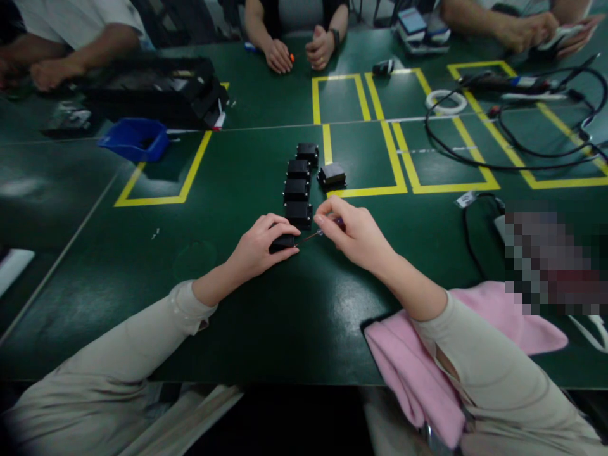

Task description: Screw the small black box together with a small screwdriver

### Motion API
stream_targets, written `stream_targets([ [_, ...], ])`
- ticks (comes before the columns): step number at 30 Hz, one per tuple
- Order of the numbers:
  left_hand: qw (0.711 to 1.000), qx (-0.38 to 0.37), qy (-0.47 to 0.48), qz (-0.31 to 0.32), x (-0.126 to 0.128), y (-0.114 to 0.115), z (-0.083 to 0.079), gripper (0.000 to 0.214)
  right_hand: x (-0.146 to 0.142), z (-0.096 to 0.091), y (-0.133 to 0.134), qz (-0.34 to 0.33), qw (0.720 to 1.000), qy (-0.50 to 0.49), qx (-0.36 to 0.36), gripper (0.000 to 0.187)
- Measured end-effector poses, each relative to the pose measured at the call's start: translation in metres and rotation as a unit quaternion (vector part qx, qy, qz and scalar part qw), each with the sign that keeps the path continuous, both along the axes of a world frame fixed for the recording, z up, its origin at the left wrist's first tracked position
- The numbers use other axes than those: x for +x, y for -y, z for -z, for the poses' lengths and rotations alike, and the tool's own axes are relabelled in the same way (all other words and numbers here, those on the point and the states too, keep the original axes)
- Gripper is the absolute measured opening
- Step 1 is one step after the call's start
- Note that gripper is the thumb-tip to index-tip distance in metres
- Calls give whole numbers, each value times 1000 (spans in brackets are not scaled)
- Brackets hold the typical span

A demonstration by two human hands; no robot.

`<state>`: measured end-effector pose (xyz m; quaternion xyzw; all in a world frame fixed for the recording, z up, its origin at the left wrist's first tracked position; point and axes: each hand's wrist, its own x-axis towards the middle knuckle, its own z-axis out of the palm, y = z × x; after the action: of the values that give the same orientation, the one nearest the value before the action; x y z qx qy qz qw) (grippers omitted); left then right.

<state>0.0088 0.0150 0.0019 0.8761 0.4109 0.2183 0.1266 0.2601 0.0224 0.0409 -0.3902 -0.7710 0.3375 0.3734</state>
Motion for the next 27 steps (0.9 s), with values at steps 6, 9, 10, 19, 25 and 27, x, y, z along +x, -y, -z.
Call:
stream_targets([
  [6, 1000, -1, 3, 0, -1, 0, 2, 30, 0, 0, 0, 7, 999, 0, 34, 6],
  [9, 1000, 4, 4, 4, -1, 0, 2, 30, 0, 0, 0, 0, 1000, 0, 13, 9],
  [10, 1000, 5, 5, 6, -1, 0, 2, 30, 0, 0, 0, -1, 1000, -1, 4, 13],
  [19, 1000, 0, 1, 2, -1, 0, 1, 29, 0, 0, 0, 5, 1000, 0, 21, 6],
  [25, 1000, -6, 0, 1, -1, 0, 0, 29, 0, 0, 0, 7, 1000, -5, -3, 6],
  [27, 1000, -4, 1, 0, -1, 0, 1, 29, 0, 0, 0, 7, 1000, -9, 16, 8],
])
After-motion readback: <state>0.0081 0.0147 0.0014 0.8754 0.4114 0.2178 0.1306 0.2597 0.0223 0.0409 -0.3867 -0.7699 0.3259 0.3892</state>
